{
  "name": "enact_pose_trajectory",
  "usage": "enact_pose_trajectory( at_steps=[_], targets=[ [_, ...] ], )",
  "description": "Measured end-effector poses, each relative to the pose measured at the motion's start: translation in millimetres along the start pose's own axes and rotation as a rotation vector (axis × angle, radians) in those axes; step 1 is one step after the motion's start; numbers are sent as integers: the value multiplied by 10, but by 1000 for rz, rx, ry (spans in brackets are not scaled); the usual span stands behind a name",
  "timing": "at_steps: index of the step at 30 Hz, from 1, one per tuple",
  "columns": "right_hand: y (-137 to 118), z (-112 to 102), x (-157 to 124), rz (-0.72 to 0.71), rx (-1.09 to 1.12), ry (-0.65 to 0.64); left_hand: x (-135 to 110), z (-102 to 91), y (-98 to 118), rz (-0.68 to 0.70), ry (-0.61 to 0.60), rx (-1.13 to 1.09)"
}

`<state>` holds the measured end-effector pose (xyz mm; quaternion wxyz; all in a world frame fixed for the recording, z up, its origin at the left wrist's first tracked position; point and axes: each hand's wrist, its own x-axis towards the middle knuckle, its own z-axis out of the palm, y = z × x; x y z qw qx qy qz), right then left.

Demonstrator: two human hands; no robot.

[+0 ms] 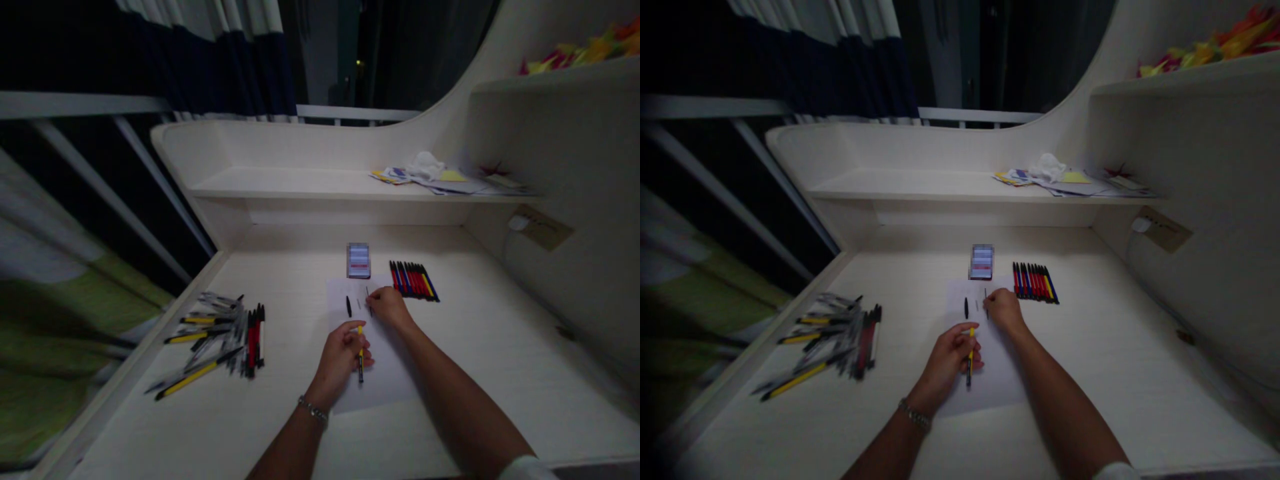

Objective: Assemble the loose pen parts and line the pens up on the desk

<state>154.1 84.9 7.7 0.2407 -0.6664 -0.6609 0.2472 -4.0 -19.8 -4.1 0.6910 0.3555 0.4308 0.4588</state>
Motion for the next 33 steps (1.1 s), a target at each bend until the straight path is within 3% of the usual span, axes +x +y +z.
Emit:
enact_pose_trajectory(
  at_steps=[4,9,12,17,20,33],
  targets=[
    [-85,99,-70,-1,-210,12,3,-8,-7,-5,14,-23],
    [-112,50,-117,7,-186,28,1,8,-2,-4,28,-57],
    [-71,35,-206,-13,42,45,-3,27,22,-21,25,-59],
    [-40,180,-463,43,689,-179,-3,65,52,-79,7,-55],
    [-63,230,-554,141,924,-236,10,100,59,-112,-6,-91],
    [1,-3,-540,213,1175,-331,130,307,185,-142,-33,-193]
  ],
)
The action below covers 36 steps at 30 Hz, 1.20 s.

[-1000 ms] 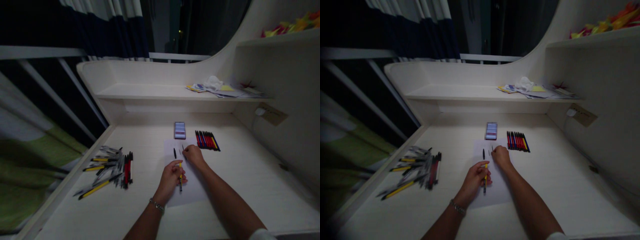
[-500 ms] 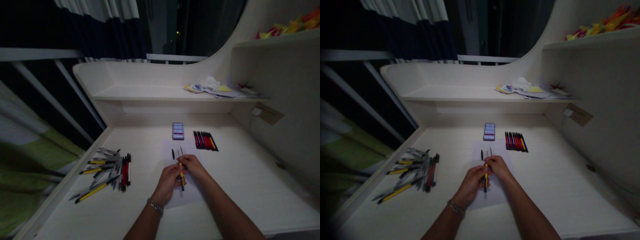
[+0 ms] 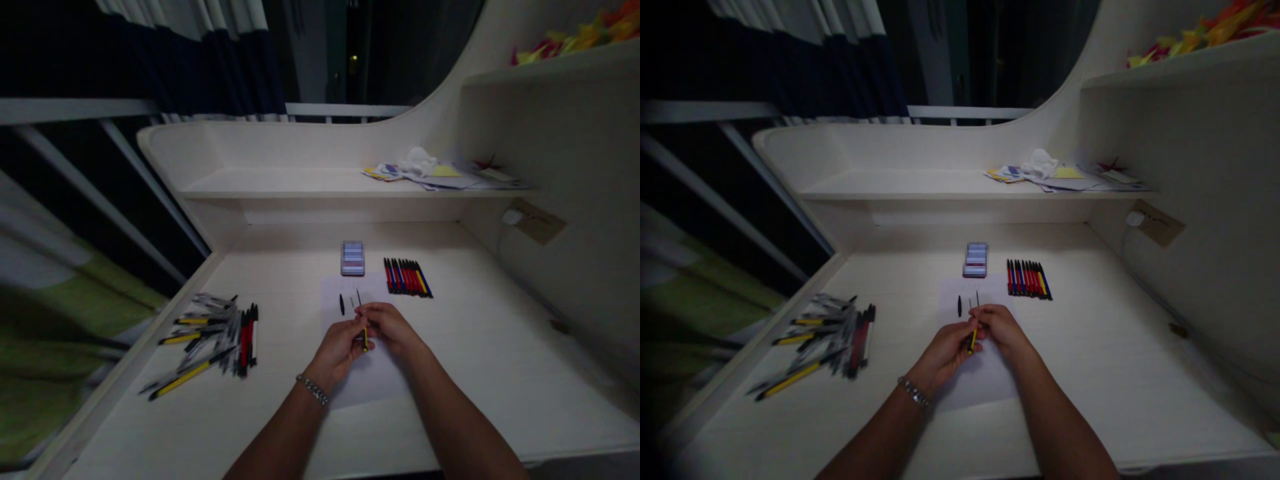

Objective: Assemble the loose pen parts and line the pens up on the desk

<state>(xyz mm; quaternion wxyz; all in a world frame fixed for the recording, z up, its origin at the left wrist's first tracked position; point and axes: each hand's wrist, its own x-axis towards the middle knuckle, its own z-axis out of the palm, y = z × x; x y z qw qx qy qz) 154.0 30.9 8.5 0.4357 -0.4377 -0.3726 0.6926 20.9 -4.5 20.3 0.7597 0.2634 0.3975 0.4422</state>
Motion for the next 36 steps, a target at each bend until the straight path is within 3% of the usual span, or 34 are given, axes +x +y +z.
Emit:
enact_pose_trajectory(
  at_steps=[6,11,13,18,22,26,30,34,36],
  targets=[
    [-27,-76,2,7,18,-18,26,-48,-22,4,3,33],
    [25,-198,101,-91,-47,91,19,-154,-33,38,39,120],
    [62,-249,169,-174,-203,180,8,-181,-33,73,45,136],
    [91,-277,278,-343,-843,407,-6,-201,-25,126,59,161],
    [88,-207,289,-332,-1208,390,7,-202,-38,132,68,161],
    [101,-154,277,-280,-1394,384,25,-200,-49,149,74,146],
    [69,-149,233,-312,-1350,379,39,-201,-46,163,95,146],
    [-22,-144,107,-403,-1027,361,67,-226,-39,238,135,197],
    [-60,-112,13,-390,-859,249,85,-244,-33,315,182,250]
  ],
)
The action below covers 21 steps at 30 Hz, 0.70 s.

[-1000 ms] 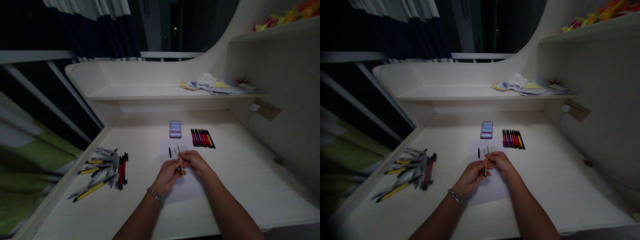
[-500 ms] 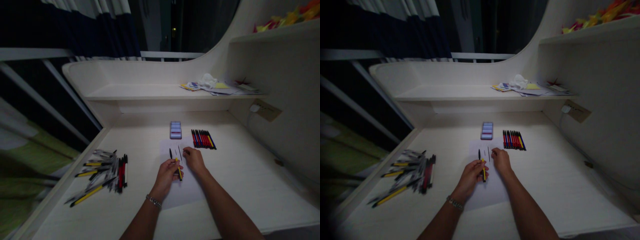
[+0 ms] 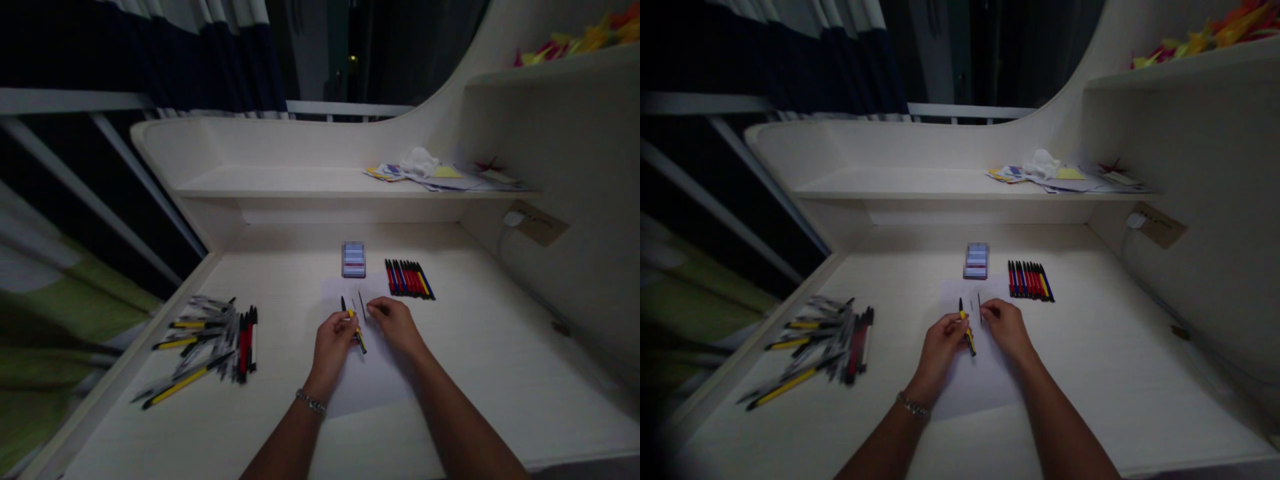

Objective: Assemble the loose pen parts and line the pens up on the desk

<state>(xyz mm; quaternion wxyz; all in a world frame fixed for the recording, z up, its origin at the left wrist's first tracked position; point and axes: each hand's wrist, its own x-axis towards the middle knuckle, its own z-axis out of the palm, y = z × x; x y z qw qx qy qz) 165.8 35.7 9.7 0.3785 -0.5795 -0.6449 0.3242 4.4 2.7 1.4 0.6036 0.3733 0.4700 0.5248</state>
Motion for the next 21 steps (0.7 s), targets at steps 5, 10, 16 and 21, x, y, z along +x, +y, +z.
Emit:
enact_pose_trajectory(
  at_steps=[5,10,16,21],
  targets=[
    [-177,38,-195,-16,248,-255,31,-25,2,161,72,105],
    [-197,94,-224,-19,268,-226,28,-22,-2,189,45,104],
    [55,-104,-7,76,14,62,23,-24,-44,135,31,151],
    [196,-148,117,158,-397,136,20,-25,-82,157,22,320]
  ],
)
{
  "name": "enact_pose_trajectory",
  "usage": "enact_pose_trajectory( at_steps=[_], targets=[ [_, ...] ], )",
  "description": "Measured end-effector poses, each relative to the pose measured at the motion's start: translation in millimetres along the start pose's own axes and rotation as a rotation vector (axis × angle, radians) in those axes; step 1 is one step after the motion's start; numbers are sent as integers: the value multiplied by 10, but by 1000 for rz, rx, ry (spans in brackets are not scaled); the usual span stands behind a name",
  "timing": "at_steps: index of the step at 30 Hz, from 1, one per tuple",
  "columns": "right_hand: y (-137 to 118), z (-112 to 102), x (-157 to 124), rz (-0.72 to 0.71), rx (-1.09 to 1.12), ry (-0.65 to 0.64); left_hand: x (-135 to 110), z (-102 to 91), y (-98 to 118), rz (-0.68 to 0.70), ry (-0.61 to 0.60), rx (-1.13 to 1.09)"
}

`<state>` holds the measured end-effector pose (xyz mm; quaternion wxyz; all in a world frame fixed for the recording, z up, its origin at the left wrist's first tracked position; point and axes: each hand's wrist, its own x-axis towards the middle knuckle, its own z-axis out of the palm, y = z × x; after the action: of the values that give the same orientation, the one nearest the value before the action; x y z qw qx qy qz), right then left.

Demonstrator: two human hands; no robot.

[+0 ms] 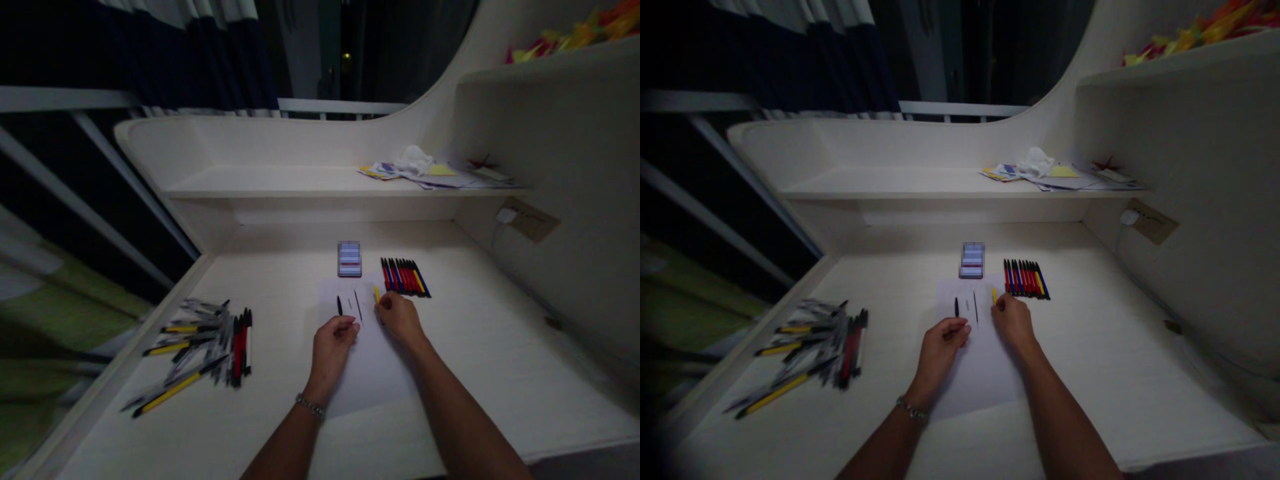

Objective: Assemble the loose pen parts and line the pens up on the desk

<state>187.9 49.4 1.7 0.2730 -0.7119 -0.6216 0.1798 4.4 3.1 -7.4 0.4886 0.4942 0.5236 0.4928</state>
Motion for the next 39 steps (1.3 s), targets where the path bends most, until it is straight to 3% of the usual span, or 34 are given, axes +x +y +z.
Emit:
enact_pose_trajectory(
  at_steps=[4,8,13,19,39],
  targets=[
    [-72,68,3,-21,-157,-8,-2,3,-12,25,-14,85],
    [-81,61,14,-11,-143,-10,-11,-21,7,45,-11,171],
    [126,-61,66,44,-23,45,-29,-79,63,134,6,296],
    [304,-111,85,37,-25,-29,-22,-138,42,174,17,374],
    [220,-93,19,24,-92,-46,-14,-136,14,188,2,472]
  ],
)
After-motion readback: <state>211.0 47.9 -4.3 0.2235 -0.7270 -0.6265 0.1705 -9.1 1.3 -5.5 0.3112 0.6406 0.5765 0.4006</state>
